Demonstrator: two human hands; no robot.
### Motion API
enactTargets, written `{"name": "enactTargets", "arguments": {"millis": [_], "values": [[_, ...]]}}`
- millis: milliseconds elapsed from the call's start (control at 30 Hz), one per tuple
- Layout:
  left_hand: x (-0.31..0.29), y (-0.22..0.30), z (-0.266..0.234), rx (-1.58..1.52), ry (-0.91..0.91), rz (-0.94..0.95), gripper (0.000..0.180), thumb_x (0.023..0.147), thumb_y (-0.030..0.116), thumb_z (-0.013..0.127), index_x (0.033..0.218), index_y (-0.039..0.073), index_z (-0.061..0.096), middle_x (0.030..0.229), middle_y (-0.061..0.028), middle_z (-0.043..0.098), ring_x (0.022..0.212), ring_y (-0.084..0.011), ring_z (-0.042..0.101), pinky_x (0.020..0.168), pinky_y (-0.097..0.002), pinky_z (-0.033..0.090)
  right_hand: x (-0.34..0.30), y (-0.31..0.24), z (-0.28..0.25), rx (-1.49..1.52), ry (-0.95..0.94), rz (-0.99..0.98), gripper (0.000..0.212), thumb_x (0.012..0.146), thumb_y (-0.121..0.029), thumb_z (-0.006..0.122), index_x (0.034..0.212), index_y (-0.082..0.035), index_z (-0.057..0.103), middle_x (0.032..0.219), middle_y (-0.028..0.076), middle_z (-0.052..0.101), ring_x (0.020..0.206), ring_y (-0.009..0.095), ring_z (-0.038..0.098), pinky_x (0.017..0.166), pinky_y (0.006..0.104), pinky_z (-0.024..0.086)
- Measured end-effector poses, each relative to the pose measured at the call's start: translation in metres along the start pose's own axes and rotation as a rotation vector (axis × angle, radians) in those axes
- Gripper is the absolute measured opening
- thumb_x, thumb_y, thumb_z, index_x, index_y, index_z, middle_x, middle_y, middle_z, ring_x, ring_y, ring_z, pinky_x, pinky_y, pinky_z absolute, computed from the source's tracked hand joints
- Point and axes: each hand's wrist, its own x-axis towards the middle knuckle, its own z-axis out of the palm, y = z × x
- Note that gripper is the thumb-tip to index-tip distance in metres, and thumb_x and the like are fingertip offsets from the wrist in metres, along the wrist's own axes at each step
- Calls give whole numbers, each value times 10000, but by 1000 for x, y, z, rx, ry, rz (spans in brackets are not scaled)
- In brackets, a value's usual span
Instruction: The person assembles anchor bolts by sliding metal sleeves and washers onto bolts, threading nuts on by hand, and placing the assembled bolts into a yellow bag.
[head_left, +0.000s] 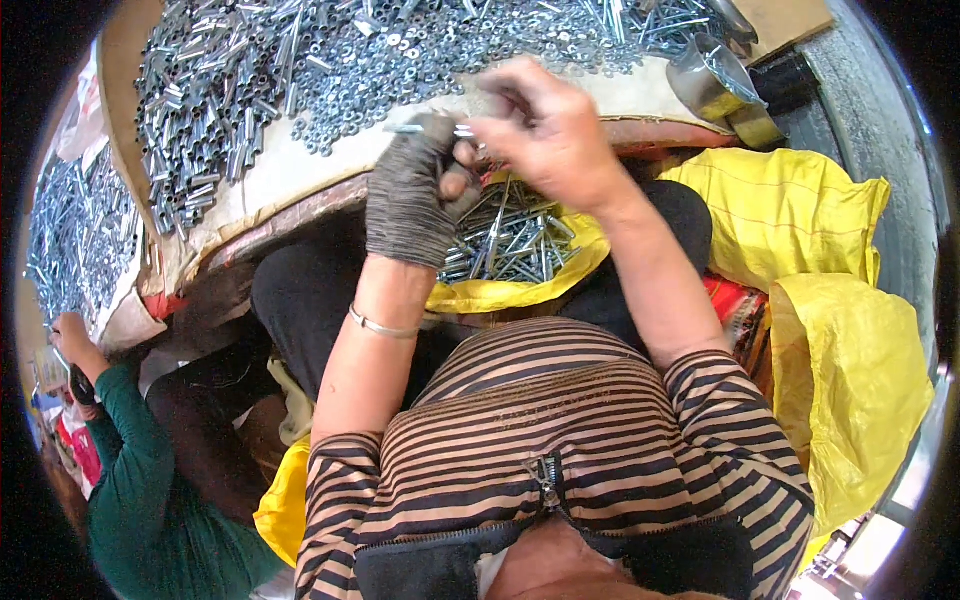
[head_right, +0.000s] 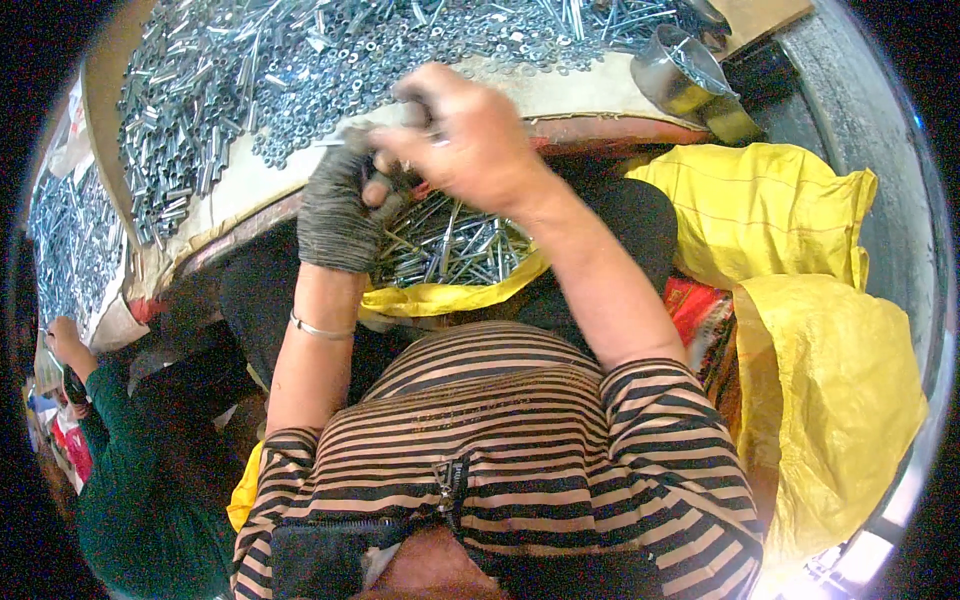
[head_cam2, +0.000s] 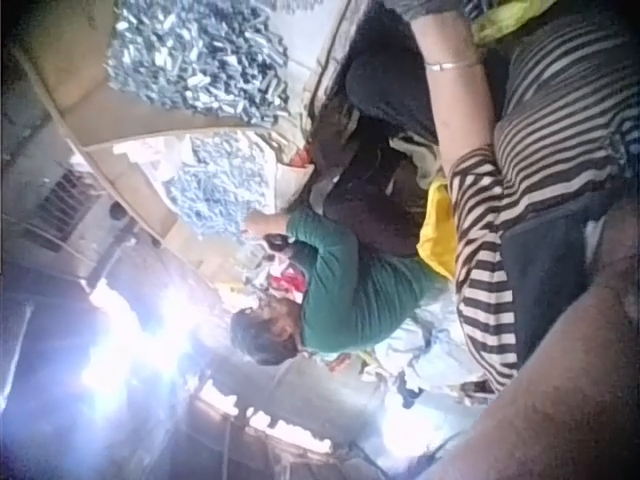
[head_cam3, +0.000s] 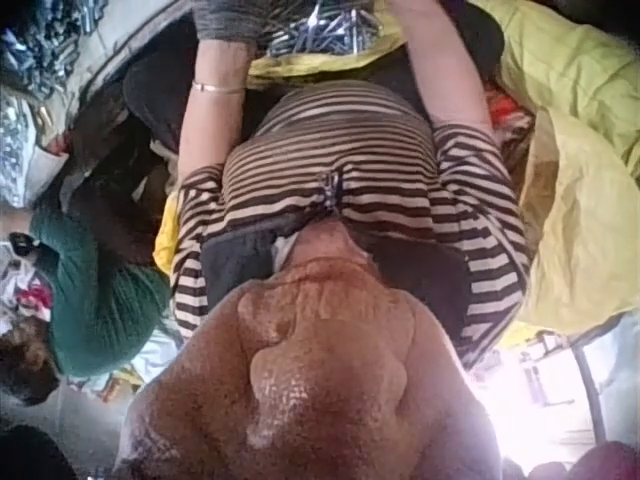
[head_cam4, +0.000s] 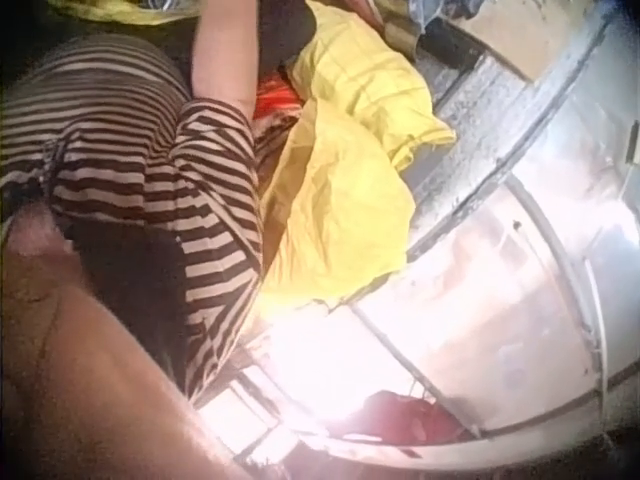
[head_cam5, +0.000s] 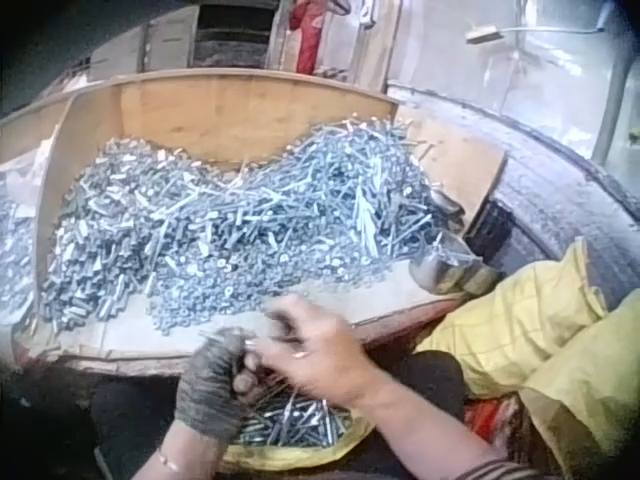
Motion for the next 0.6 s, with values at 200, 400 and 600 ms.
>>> {"name": "enactTargets", "arguments": {"millis": [200, 400, 600], "values": [[31, -40, -18, -16, -26, 247, 296, 933, 318, 448, 1133, 104, 486, 877, 10, 555, 529, -107, 481, 382, -250, 374, 23, -5, 54, -325, -22, -384, 431, 795, -360, 674, 1057, -34, 571, 946, 103, 580, 889, 248, 581, 766, 337, 470], [-8, -5, 4, 192, -110, -30, 192, 907, 288, 506, 880, 99, 524, 627, -60, 569, 380, -49, 358, 360, -160, 258, 39, 64, -1, 62, 255, 256, 332, 924, -311, 507, 1073, -28, 594, 770, 62, 627, 665, 120, 609, 567, 289, 511], [5, -7, -6, 252, -212, -56, 212, 891, 302, 546, 898, 91, 528, 624, -49, 559, 375, -36, 319, 345, -173, 241, 49, 138, -40, -776, -49, 388, 252, 846, -177, 475, 1026, -115, 640, 873, 167, 651, 851, 346, 620, 771, 412, 480]]}}
